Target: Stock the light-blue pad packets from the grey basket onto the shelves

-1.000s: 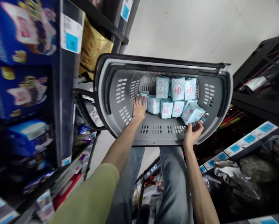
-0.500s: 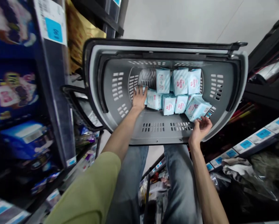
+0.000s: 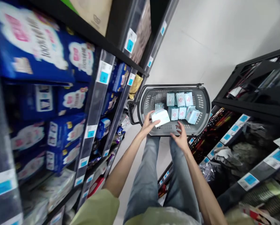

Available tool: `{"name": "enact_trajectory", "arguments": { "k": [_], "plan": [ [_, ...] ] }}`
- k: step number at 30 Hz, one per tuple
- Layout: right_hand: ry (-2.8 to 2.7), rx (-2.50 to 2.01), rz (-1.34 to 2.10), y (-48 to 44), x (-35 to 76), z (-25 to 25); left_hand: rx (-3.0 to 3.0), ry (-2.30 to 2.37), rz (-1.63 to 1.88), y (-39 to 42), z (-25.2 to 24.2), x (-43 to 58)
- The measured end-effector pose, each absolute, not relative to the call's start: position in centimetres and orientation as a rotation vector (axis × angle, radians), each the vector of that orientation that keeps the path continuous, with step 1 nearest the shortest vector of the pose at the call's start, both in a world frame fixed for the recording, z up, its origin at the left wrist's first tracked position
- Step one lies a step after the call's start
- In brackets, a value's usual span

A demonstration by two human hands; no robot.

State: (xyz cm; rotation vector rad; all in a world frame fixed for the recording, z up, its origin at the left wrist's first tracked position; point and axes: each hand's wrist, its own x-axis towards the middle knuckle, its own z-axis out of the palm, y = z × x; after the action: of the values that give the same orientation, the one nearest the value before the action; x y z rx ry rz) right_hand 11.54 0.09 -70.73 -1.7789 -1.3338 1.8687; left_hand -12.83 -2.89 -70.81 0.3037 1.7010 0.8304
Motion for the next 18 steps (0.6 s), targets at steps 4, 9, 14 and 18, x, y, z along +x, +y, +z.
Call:
{"name": "enact_trajectory", "arguments": {
  "k": [4,9,14,18],
  "plan": [
    [-1.249,-1.633,2.063,2.4,11.2,-68.2,-0.366,1.11,1.025,-3.2,-66.5,-9.9],
    [-1.067,-1.531,2.229,5.5,11.7,-66.2,-0.643,0.707,1.093,-3.1,-63.9,-5.5],
    [-0.915,-1.581,2.188,6.3,12.6,-65.2,-0.67,0.686,1.087,-3.2,-64.0,-2.9],
    [-0.791,-1.68,2.082,5.3,13.1,-65.2,-0.564,0.875,1.107,-3.9,-65.1,-2.6]
  ]
}}
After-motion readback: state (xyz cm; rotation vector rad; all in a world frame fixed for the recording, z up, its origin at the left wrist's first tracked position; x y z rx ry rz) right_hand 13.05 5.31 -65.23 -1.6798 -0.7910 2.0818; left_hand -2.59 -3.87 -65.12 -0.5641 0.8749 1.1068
